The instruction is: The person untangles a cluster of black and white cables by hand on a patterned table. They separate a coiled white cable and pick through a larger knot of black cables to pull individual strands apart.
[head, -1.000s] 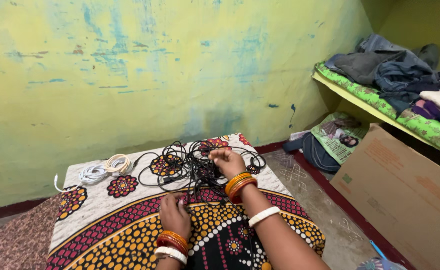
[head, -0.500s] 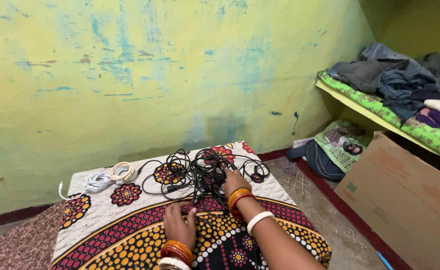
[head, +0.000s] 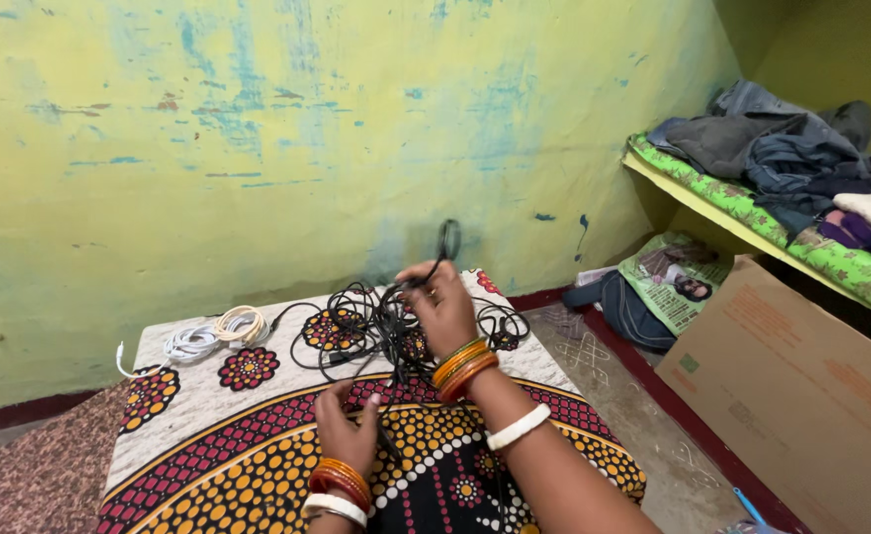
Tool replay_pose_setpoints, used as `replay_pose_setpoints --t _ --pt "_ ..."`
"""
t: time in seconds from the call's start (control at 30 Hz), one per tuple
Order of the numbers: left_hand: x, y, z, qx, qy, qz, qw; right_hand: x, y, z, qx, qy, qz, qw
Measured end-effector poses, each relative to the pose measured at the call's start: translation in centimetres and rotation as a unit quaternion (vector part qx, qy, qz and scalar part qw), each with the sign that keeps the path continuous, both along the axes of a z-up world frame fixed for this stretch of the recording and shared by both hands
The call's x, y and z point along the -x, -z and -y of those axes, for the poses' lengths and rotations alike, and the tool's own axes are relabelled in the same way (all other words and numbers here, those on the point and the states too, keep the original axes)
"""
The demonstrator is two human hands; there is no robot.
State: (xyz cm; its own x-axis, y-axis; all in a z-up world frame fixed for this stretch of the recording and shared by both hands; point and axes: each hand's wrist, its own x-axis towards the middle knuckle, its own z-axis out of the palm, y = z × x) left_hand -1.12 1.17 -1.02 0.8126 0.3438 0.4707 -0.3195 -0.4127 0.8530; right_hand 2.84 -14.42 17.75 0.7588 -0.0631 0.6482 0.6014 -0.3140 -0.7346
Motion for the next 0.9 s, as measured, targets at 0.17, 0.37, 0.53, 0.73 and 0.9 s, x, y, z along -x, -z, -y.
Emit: replay_pose_setpoints --t 0.17,0.37,0.53,0.73,0.9 --pt "-0.8 2.2 -1.6 0.255 0.065 0.012 0.965 3.3 4.7 -2.6 0.222 0.008 0.069 0.972" --pt "-0.1 3.2 -3.2 0.372 0.076 0.023 0.925 5.7 10.8 -4.6 0.371 -0.045 0.067 0.925" --pt "0.6 2.1 -2.5 0.242 0.008 -0.014 0.97 5.4 14.0 -5.7 0.397 -0.059 0.066 0.913" --pt "0.4 2.6 -2.1 0.176 -0.038 -0.009 0.984 5.6 14.2 -5.5 0.361 -0.064 0.041 0.93" --pt "0.6 2.4 -2.1 0.095 -0.057 -0.005 0.994 5.6 14.2 -5.6 0.337 -0.031 0.066 0.939"
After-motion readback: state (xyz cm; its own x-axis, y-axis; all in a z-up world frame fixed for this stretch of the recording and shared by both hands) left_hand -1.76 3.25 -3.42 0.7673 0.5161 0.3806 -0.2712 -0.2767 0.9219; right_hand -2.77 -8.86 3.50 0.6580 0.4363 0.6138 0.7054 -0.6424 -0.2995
